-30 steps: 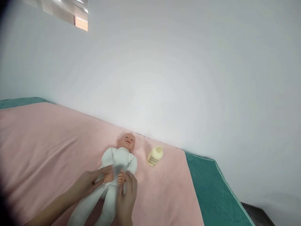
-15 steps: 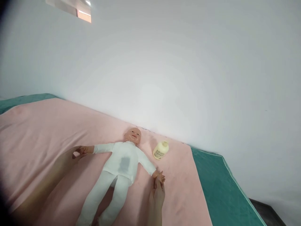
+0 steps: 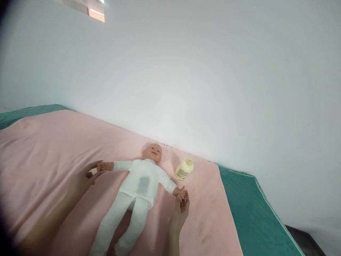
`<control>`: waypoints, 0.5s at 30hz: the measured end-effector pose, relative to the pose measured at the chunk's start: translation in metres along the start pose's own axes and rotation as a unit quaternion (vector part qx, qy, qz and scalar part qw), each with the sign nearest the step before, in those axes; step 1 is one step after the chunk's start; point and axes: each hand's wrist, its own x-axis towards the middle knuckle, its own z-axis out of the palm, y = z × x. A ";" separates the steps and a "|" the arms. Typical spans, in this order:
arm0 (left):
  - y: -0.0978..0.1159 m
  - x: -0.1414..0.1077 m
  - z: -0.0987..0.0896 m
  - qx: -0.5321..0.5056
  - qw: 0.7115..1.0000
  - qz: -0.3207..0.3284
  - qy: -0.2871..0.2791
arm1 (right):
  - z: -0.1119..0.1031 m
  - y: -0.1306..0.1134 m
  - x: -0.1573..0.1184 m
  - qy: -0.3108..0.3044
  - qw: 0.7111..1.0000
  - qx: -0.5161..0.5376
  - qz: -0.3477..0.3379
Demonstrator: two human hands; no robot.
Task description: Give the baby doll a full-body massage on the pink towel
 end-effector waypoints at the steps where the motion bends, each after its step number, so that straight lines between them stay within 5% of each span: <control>1: 0.001 -0.002 0.003 0.000 1.000 0.012 -0.009 | 0.003 -0.006 -0.003 0.009 1.000 0.015 0.001; 7: 0.020 -0.026 0.047 0.009 0.985 0.144 -0.100 | 0.021 -0.027 -0.022 -0.033 0.997 0.037 -0.063; 11: 0.024 -0.039 0.070 0.006 0.942 0.254 -0.219 | 0.035 -0.017 -0.032 -0.136 0.968 0.021 -0.208; 15: 0.019 -0.039 0.079 0.003 0.923 0.289 -0.254 | 0.045 -0.004 -0.035 -0.166 0.931 -0.029 -0.325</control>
